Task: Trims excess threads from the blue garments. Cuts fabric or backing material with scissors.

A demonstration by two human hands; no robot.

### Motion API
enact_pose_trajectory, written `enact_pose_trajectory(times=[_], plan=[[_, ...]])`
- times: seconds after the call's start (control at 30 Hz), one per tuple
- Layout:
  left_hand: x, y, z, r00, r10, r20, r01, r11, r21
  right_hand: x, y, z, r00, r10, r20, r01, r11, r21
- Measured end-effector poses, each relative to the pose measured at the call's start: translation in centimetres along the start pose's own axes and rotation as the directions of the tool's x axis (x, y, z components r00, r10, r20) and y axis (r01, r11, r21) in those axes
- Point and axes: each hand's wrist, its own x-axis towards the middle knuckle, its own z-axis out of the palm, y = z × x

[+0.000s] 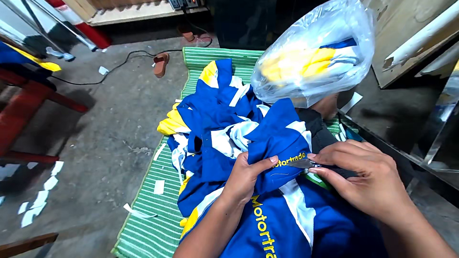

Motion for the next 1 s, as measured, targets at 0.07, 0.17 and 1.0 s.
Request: enact_pose_trajectory(times=[0.07,0.17,1.0], plan=[[0.0,0.0,0.0,1.000,-0.009,0.000,0.009,1.000,-0.008,0.1,0.1,0.1,1.000,-0.020,-0.001,0.020,1.000,0.006],[-0.1,0.1,-0.1,1.000,-0.018,0.004,0.018,1.000,-0.004,0.2,0.4,0.2,0.999,-0.041,0.007,0.041,0.999,0.022],[-1.9,-0.6,0.8,0.988,0.125,-0.092,-0.130,0.990,-0.056,-2.8,-3.8,2.2,0.955,0.079,-0.285,-0.106,0.991,-0.079]])
